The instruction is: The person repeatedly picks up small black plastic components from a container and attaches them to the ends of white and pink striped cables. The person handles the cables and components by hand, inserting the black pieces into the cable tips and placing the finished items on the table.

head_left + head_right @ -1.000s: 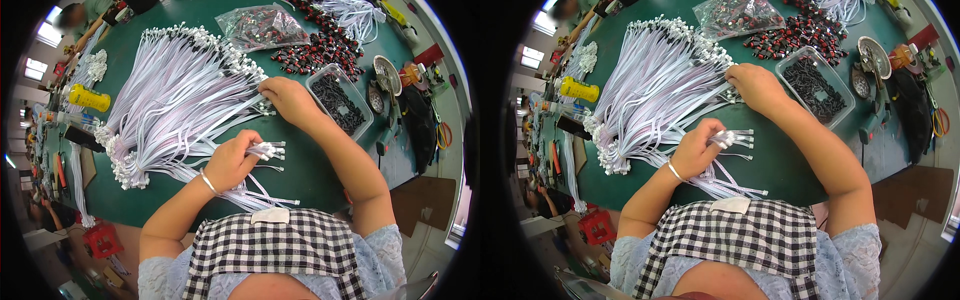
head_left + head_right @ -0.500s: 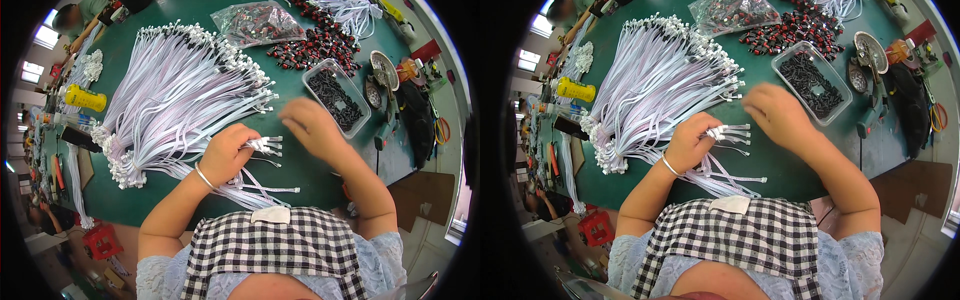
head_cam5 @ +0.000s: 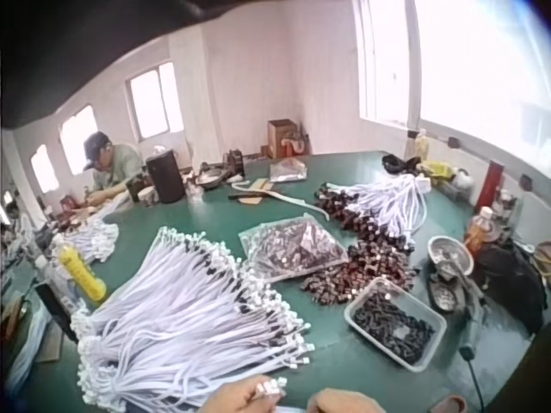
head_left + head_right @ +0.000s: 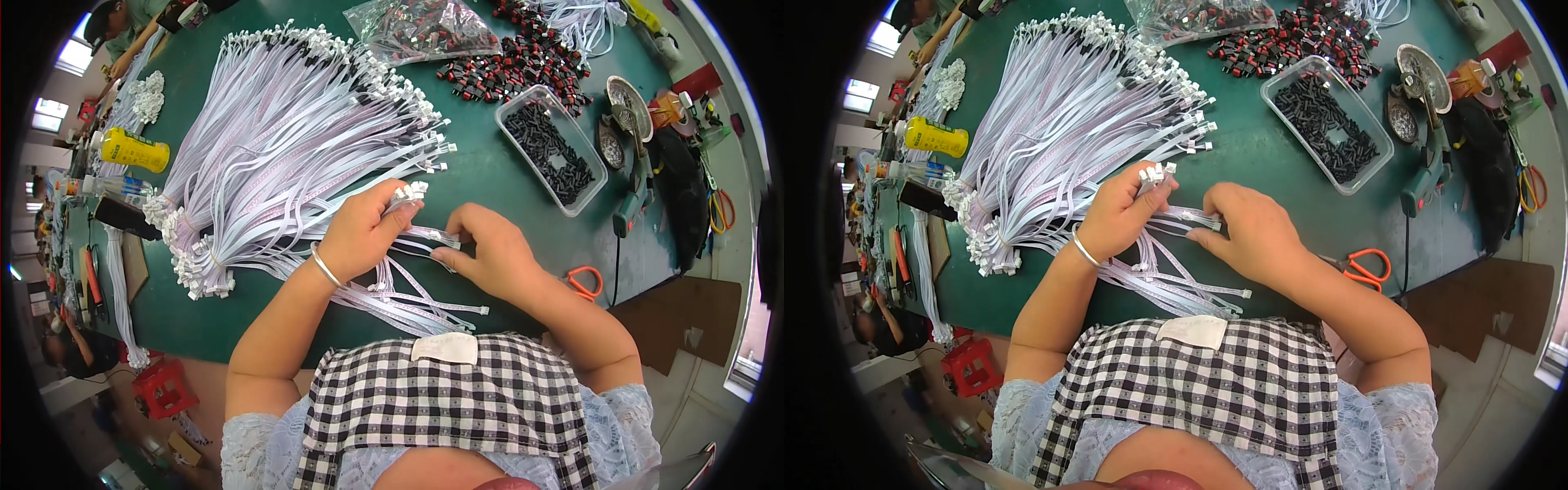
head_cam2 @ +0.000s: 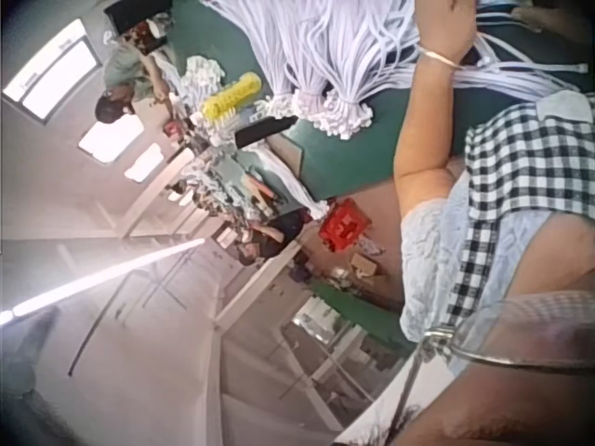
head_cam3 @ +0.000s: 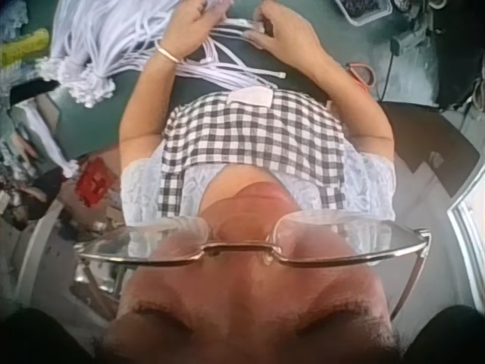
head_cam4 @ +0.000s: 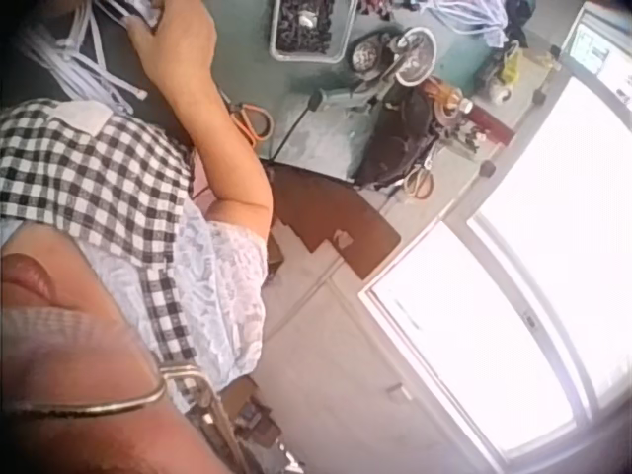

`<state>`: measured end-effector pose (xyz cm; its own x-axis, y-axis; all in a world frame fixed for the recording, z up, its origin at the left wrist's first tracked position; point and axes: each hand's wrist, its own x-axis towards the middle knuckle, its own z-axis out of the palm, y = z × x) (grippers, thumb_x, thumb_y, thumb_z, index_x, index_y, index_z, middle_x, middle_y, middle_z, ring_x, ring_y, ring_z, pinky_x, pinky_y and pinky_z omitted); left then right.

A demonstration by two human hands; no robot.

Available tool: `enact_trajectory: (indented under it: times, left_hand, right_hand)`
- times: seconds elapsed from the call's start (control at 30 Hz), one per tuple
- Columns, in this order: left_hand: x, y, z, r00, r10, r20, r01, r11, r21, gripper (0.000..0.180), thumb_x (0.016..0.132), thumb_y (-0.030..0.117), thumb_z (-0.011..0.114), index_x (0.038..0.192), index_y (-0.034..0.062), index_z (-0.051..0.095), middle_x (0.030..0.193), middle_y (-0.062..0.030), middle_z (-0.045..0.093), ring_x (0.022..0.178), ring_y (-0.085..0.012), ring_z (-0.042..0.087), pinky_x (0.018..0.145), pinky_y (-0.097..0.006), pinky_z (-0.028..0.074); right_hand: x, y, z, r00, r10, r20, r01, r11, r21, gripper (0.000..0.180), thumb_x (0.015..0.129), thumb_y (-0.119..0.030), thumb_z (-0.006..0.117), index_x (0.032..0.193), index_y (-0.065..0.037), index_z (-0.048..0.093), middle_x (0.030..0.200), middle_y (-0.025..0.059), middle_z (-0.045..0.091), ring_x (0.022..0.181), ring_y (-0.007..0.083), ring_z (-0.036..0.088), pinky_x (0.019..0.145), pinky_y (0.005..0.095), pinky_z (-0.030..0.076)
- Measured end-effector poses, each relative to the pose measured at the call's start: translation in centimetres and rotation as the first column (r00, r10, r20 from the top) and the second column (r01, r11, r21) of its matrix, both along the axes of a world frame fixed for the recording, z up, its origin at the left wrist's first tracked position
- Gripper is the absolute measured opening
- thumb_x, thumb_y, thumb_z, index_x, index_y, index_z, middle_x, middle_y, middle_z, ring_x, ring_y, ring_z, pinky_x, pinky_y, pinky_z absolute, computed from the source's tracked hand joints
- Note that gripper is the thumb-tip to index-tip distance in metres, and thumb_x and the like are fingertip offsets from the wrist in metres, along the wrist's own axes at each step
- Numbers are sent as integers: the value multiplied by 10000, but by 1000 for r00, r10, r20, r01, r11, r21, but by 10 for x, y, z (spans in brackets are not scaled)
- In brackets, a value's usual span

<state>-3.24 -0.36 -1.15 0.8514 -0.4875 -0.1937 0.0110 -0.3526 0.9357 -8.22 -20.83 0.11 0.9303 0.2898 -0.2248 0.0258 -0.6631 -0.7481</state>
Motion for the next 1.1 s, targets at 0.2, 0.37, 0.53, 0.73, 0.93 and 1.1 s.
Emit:
enact_trajectory:
  times: [0.2, 0.37, 0.53, 0.73, 0.93, 1.1]
  left_hand:
    - [-1, -5, -11, 985, -1, 170, -1, 1000, 12, 155, 932, 149, 550, 998, 12, 576, 839, -23, 609, 712, -80, 551, 656, -232, 456]
    - [-7, -5, -5, 992, -1, 127, -6, 998, 58, 274, 776, 87, 705, 1021, 32, 595, 697, 33, 481, 626, -48, 424, 579, -213, 376]
    - [-3, -8, 8, 976, -147, 160, 119, 978, 173, 391, 690, 45, 743, 1068, 97, 656, 692, -6, 483, 624, -99, 448, 586, -241, 385]
    - [0, 2, -4, 915, -239, 325, 195, 967, 161, 184, 725, 68, 709, 903, 66, 662, 710, -43, 524, 652, -189, 514, 611, -296, 414]
    - [0, -4, -9, 931, -55, 361, 70, 997, -29, 104, 816, 84, 664, 895, 23, 634, 777, -40, 575, 730, -158, 551, 695, -265, 434]
    - [2, 2, -1, 999, 1, -35, -3, 998, -57, 137, 865, 112, 646, 949, 4, 638, 885, -32, 637, 827, -91, 564, 765, -238, 445]
  right_hand:
    - [4, 0, -12, 921, 45, 388, -58, 998, 22, 149, 821, -211, 652, 865, -83, 590, 826, 59, 602, 816, 261, 570, 743, 380, 404]
    - [17, -8, -15, 932, -80, 354, 61, 996, 64, 93, 832, -173, 619, 829, -80, 609, 789, 69, 604, 818, 276, 572, 725, 381, 406]
    - [40, -54, 0, 747, -169, 643, 191, 981, 36, 107, 828, -157, 619, 857, -56, 632, 847, 102, 615, 845, 306, 589, 754, 394, 477]
    - [88, -113, -20, 778, 22, 628, 255, 902, -347, 220, 812, -77, 614, 1029, -58, 646, 997, 128, 613, 956, 321, 571, 844, 397, 461]
    - [83, -116, -23, 879, -55, 473, 264, 883, -389, 148, 807, -90, 618, 948, -48, 599, 928, 132, 575, 925, 330, 568, 808, 405, 458]
    - [82, -115, -22, 885, -37, 464, 245, 885, -397, 126, 815, -89, 607, 934, -46, 614, 932, 136, 586, 921, 330, 573, 800, 406, 463]
